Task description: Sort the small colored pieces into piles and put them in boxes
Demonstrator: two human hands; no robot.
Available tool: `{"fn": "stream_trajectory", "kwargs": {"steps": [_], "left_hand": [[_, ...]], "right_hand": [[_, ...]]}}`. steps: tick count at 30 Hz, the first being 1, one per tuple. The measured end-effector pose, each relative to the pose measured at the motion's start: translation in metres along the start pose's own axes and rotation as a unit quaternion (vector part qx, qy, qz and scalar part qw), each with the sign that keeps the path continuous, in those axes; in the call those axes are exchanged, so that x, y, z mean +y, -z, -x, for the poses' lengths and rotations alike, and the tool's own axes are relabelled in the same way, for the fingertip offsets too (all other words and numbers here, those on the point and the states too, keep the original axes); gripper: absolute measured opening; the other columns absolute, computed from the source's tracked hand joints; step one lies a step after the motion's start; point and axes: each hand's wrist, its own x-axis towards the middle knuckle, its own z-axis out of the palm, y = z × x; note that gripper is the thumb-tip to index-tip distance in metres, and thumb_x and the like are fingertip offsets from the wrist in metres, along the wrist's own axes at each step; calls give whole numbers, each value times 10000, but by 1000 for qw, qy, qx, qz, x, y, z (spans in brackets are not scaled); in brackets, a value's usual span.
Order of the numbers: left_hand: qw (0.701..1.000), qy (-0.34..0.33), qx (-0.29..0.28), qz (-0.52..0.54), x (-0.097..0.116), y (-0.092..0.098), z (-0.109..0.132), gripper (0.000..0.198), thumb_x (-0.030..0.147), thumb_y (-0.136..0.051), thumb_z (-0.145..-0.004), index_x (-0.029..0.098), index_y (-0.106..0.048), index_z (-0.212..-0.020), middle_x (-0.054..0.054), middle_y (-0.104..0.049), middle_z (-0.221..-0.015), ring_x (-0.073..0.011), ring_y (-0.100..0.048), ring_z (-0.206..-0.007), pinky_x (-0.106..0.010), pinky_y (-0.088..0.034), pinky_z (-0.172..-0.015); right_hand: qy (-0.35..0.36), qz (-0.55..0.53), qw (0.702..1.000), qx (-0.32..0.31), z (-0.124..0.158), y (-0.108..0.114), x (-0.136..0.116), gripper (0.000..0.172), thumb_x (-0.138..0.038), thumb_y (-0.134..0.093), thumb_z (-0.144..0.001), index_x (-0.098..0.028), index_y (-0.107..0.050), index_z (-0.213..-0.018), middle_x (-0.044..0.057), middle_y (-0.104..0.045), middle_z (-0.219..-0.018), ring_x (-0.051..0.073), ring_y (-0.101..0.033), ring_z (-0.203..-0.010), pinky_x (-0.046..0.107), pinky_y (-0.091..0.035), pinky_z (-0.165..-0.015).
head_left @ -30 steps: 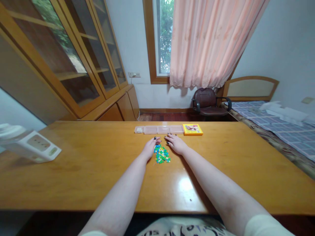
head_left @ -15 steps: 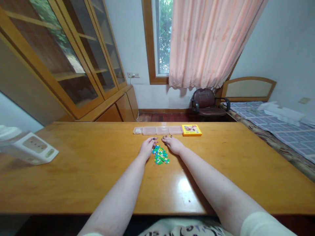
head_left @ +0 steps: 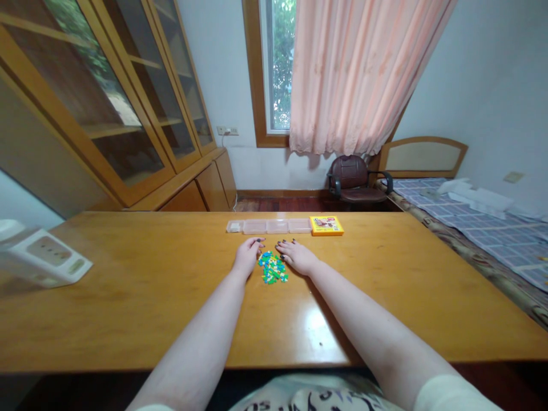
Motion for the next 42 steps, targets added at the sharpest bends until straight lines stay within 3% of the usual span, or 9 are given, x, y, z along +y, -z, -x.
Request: {"fn": "stream_trajectory", "kwargs": {"steps": [6, 12, 23, 28, 32, 34, 38, 42], "left_hand": [[1000, -3, -3, -5, -3, 1, -1, 352, 376, -552, -699, 134, -677, -921, -28, -628, -715, -106, -504, -538, -221, -407, -515], [1000, -1, -7, -4, -1, 0, -1, 351, 381, -553, -685, 138, -680, -904, -24, -623, -703, -108, -500, -537, -219, -393, -508], [1000, 4, -5, -6, 3, -1, 2, 374, 403, -562, -671, 138, -681, -906, -35, -639, -716, -106, -491, -530, -214, -391, -495], [1000, 5, -4, -2, 2, 0, 1, 362, 397, -565, -664, 143, -685, -893, -36, -643, -714, -109, -494, -527, -220, -397, -494], [1000, 7, -7, -2, 1, 0, 0, 357, 387, -561, -668, 142, -683, -896, -28, -635, -704, -105, -492, -526, -217, -399, -496], [1000, 7, -11, -5, 1, 0, 0, 358, 387, -562, -673, 140, -682, -903, -29, -636, -708, -105, -493, -527, -216, -398, -495], [1000, 2, -13, -13, 1, 0, 0, 360, 400, -567, -680, 138, -682, -898, -34, -638, -698, -111, -499, -526, -220, -399, -490], [1000, 0, -23, -20, -2, 0, -2, 357, 397, -557, -681, 140, -682, -895, -28, -642, -699, -113, -501, -522, -223, -393, -494]], "right_hand": [[6, 12, 1000, -19, 6, -2, -2, 572, -457, -348, -939, -184, -309, -1441, 84, -321, -1483, 210, -269, -1379, 438, -169, -1141], [-24, 20, 999, -20, 24, 1, 4, 595, -507, -337, -934, -191, -322, -1438, 83, -328, -1479, 212, -271, -1379, 421, -175, -1142], [-103, 75, 990, -56, 83, 32, 63, 602, -473, -296, -939, -176, -257, -1461, 77, -250, -1509, 212, -216, -1398, 435, -137, -1143], [-156, 100, 983, -17, 94, 32, 75, 628, -494, -285, -927, -205, -198, -1477, 77, -164, -1534, 232, -131, -1418, 495, -47, -1136], [-193, 93, 976, 35, 96, 30, 75, 759, -558, -351, -879, -156, -140, -1488, 99, -127, -1544, 232, -85, -1426, 479, -5, -1139], [-256, 93, 960, 68, 96, 28, 72, 859, -599, -390, -840, -105, -112, -1486, 132, -112, -1544, 255, -85, -1424, 483, 5, -1137], [-451, 79, 881, 120, 95, 17, 62, 1083, -730, -401, -747, 0, -53, -1467, 243, -75, -1522, 366, -70, -1406, 564, 4, -1104], [-490, 64, 860, 128, 82, 6, 52, 1164, -773, -412, -698, 16, -28, -1462, 271, -59, -1513, 400, -70, -1394, 579, -9, -1096]]}}
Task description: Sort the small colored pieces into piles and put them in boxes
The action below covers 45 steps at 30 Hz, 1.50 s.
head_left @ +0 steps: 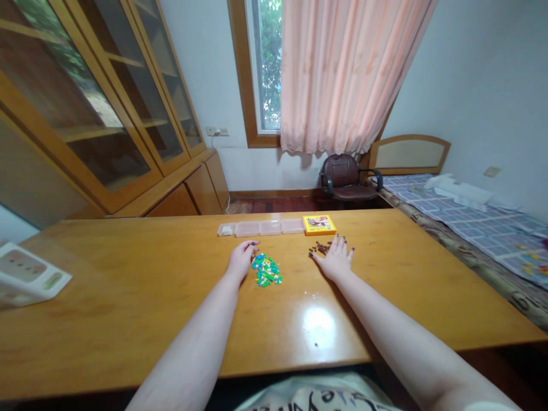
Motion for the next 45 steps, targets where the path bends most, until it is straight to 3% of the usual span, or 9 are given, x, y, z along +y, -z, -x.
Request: {"fn": "stream_trajectory", "kwargs": {"steps": [14, 19, 21, 24, 25, 30, 36, 41, 45], "left_hand": [[999, 8, -26, -20, -3, 0, 0, 367, 366, -525, -683, 123, -676, -912, -25, -627, -692, -113, -498, -526, -220, -389, -501], [999, 2, -30, -31, -5, -1, -1, 354, 345, -515, -706, 128, -678, -933, -32, -644, -711, -119, -522, -544, -224, -404, -521], [999, 4, -32, -35, -5, -2, -1, 348, 339, -515, -713, 129, -680, -936, -36, -651, -715, -130, -546, -567, -230, -415, -532], [999, 8, -32, -38, -5, -3, -2, 332, 333, -521, -719, 134, -683, -929, -45, -665, -723, -154, -588, -619, -247, -444, -569], [999, 8, -32, -38, -5, -3, -2, 327, 334, -524, -720, 137, -684, -926, -46, -669, -726, -161, -599, -635, -255, -453, -584], [999, 9, -39, -35, -4, -3, 1, 324, 343, -534, -714, 145, -681, -924, -48, -677, -752, -172, -621, -673, -269, -474, -620], [998, 6, -35, -43, -3, -2, 2, 323, 338, -514, -724, 144, -681, -921, -47, -677, -745, -170, -620, -666, -267, -474, -611], [997, 6, -43, -56, -1, -3, 2, 325, 324, -500, -726, 140, -682, -924, -49, -676, -736, -172, -618, -674, -265, -469, -611], [997, 7, -46, -62, 1, -3, 2, 323, 310, -497, -721, 145, -683, -926, -44, -677, -734, -174, -622, -689, -264, -473, -618]], "right_hand": [[-84, 6, 996, -9, -40, 3, -22, 1025, -710, -308, -783, -30, 30, -1471, 225, -22, -1532, 347, -67, -1399, 592, -13, -1085], [-82, 6, 995, 53, -18, 9, -26, 957, -641, -289, -840, 8, 44, -1460, 244, 15, -1527, 351, -51, -1404, 548, -26, -1101], [24, 20, 999, 27, 3, 8, -30, 871, -589, -311, -866, -34, -32, -1476, 204, -25, -1539, 321, -38, -1414, 525, -2, -1110], [259, 25, 965, -41, 32, 7, -34, 750, -572, -333, -881, -155, -168, -1482, 106, -140, -1546, 241, -115, -1416, 438, 5, -1133], [276, 22, 959, -60, 37, 7, -34, 716, -571, -315, -889, -168, -213, -1473, 98, -178, -1539, 232, -152, -1409, 429, -11, -1134], [201, 25, 974, -106, 28, 11, -34, 729, -574, -248, -908, -94, -242, -1456, 144, -250, -1510, 236, -191, -1397, 448, -50, -1127], [173, 51, 979, -93, 26, 15, -36, 768, -598, -296, -889, -85, -233, -1458, 151, -165, -1533, 265, -111, -1413, 450, -30, -1124], [14, 98, 991, -85, 43, 6, -32, 993, -702, -364, -808, 32, -170, -1448, 279, -127, -1503, 406, -104, -1382, 537, -32, -1094], [17, 93, 989, -117, 35, 2, -31, 1002, -716, -283, -820, 52, -136, -1448, 261, -104, -1512, 358, -47, -1401, 527, -15, -1104]]}}
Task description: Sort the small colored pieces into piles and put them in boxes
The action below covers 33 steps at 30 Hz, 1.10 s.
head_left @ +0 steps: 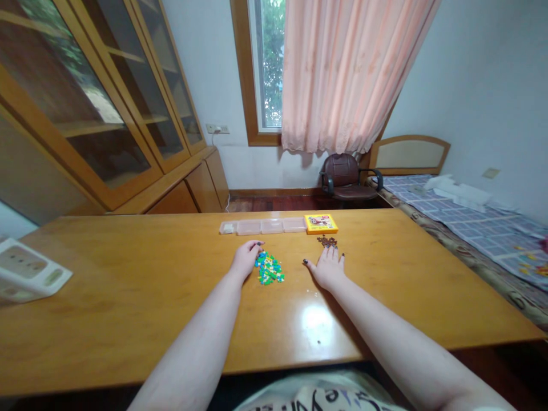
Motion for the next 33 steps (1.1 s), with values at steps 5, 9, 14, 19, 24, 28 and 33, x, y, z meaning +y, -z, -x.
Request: {"fn": "stream_trajectory", "kwargs": {"steps": [5, 9, 14, 19, 24, 28, 33], "left_hand": [[1000, -2, 1, 11, -2, 1, 0, 316, 317, -504, -716, 147, -683, -914, -42, -677, -728, -170, -619, -663, -264, -478, -605], [1000, 1, 5, 12, -4, 1, 0, 327, 317, -504, -710, 147, -682, -924, -45, -674, -738, -168, -615, -664, -259, -470, -595], [1000, -3, -2, 2, 0, 0, 0, 331, 300, -512, -690, 142, -686, -923, -44, -675, -732, -179, -624, -693, -263, -475, -607], [1000, -11, -4, 2, 0, 1, 1, 332, 312, -526, -689, 142, -690, -922, -46, -676, -735, -179, -623, -689, -258, -471, -590], [1000, -9, -6, 9, -3, 1, 0, 347, 332, -523, -687, 131, -683, -920, -50, -666, -718, -182, -620, -686, -262, -465, -595], [1000, 0, -5, 7, -2, 1, 0, 346, 330, -531, -678, 132, -682, -919, -54, -674, -733, -187, -623, -703, -272, -469, -619], [1000, -9, -6, -1, -2, 1, 1, 347, 357, -529, -700, 139, -686, -918, -48, -676, -730, -183, -622, -682, -266, -461, -597]], "right_hand": [[11, -24, 1000, 12, -18, 9, 0, 946, -694, -247, -841, 16, -144, -1457, 234, -126, -1517, 333, -62, -1405, 543, -13, -1101], [2, -25, 998, 60, -21, 10, 5, 916, -657, -278, -855, 17, -135, -1458, 227, -83, -1526, 332, -46, -1407, 518, -6, -1108], [-47, -39, 997, 53, -26, 5, 15, 924, -649, -227, -862, 66, -148, -1440, 254, -131, -1508, 336, -84, -1401, 545, -15, -1103], [-9, -46, 998, 50, -37, 9, 19, 892, -656, -180, -864, 4, -132, -1462, 213, -132, -1522, 313, -48, -1410, 571, 26, -1092], [-15, -37, 998, 53, -29, 9, 18, 860, -616, -200, -886, 27, -144, -1454, 221, -145, -1517, 307, -46, -1411, 534, 10, -1107], [9, -34, 999, 39, -21, 10, 17, 825, -595, -217, -896, 19, -193, -1446, 209, -178, -1512, 295, -76, -1410, 547, -4, -1106], [14, -36, 999, 27, -9, 10, 10, 825, -589, -246, -894, 8, -159, -1456, 205, -134, -1522, 296, -71, -1412, 556, -18, -1102]]}}
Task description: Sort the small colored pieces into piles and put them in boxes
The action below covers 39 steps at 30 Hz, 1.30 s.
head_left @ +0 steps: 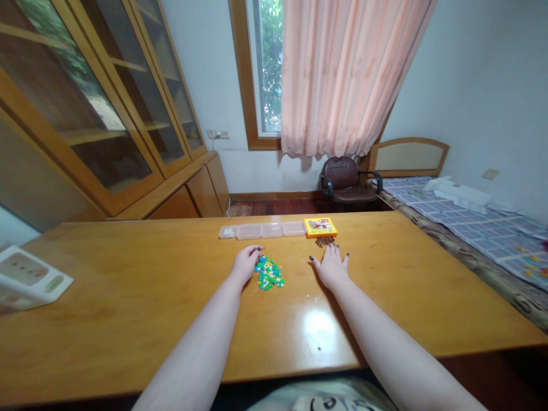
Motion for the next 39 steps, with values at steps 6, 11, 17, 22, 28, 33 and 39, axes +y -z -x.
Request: {"fn": "stream_trajectory", "kwargs": {"steps": [6, 11, 17, 22, 28, 33, 39], "left_hand": [[1000, 0, 6, 1, -1, 0, -3, 328, 349, -518, -711, 147, -683, -910, -40, -678, -723, -176, -621, -667, -266, -465, -595], [1000, -3, 7, 1, -3, 0, -3, 317, 348, -530, -704, 151, -686, -897, -39, -683, -719, -188, -633, -686, -275, -475, -608], [1000, -3, 7, -6, -1, 0, -3, 323, 312, -518, -685, 148, -691, -903, -41, -681, -724, -184, -625, -684, -273, -469, -615], [1000, -3, 11, -2, 0, 1, -1, 312, 306, -518, -696, 152, -693, -903, -38, -681, -713, -176, -615, -653, -266, -463, -590], [1000, -5, 7, -6, -6, 0, -3, 325, 354, -527, -704, 157, -685, -909, -40, -680, -733, -183, -625, -682, -280, -474, -624], [1000, -7, 7, -26, -4, 1, -4, 322, 350, -513, -729, 162, -680, -931, -60, -697, -788, -212, -649, -757, -320, -498, -699], [954, -66, -80, -282, 1, 12, 13, 608, 418, -578, -723, 136, -536, -1260, -175, -504, -1346, -322, -444, -1259, -439, -312, -1056]], "right_hand": [[81, -16, 997, -12, 1, -2, -11, 794, -566, -263, -900, 3, -193, -1450, 199, -176, -1517, 277, -135, -1406, 498, -44, -1122], [87, -25, 996, -5, -1, -1, -11, 760, -533, -275, -910, -5, -194, -1451, 196, -171, -1519, 274, -143, -1405, 499, -42, -1121], [148, -35, 988, -10, 9, -5, -13, 739, -554, -257, -910, -35, -264, -1436, 181, -219, -1511, 259, -151, -1405, 505, -37, -1119], [110, -15, 994, -7, 3, -3, -13, 781, -580, -281, -895, -16, -256, -1435, 213, -186, -1512, 286, -131, -1406, 504, -37, -1116], [12, 0, 1000, -5, -6, -1, -1, 850, -611, -283, -879, 25, -211, -1440, 238, -190, -1501, 316, -142, -1397, 550, -28, -1102], [21, -15, 1000, 3, -12, 2, -1, 804, -582, -275, -894, 8, -226, -1439, 218, -190, -1507, 301, -139, -1402, 557, -24, -1104], [120, -30, 992, 8, 12, 6, -9, 839, -577, -365, -870, 2, -189, -1451, 205, -125, -1527, 301, -78, -1417, 513, -35, -1126]]}}
